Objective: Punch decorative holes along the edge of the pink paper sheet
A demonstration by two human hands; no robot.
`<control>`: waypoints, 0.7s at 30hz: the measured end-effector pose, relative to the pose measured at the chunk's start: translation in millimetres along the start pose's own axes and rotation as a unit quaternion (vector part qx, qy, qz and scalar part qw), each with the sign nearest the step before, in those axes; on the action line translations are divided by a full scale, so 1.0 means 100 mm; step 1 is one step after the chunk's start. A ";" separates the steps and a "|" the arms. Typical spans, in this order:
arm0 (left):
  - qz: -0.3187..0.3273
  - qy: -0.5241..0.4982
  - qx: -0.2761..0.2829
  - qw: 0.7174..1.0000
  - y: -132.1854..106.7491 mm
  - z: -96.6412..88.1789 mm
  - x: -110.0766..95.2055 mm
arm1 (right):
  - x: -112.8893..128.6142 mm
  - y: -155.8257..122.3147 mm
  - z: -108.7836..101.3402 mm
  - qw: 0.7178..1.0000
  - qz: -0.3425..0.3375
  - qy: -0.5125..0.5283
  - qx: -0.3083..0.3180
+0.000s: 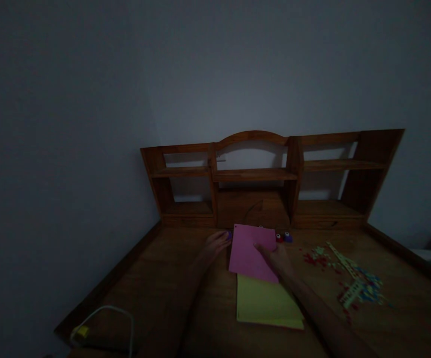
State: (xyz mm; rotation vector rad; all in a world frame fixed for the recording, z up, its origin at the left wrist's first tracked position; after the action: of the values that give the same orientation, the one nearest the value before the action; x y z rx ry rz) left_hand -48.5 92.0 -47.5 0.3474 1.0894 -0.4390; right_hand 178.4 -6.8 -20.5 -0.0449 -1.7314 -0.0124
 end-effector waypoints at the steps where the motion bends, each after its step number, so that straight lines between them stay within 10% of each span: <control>1: -0.003 0.002 0.001 1.000 -0.01 0.01 0.00 | 0.00 0.00 -0.01 1.000 -0.002 0.002 0.002; 21: -0.002 0.038 0.023 0.999 -0.03 0.05 -0.01 | -0.09 0.07 0.03 0.998 -0.055 -0.002 0.027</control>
State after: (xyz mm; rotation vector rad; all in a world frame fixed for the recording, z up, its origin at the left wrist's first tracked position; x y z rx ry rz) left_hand -46.2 87.5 -44.0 0.4050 1.1550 -0.4580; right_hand 176.8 -0.3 -29.7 0.0915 -1.7347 -0.0464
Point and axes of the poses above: each hand's wrist, its own y-axis towards the middle knuckle, its own z-axis out of the palm, x = y × z, the point moved 1 cm from there along y, towards the middle knuckle, and after that the axes turned 12 degrees about x, right-handed, at the moved point
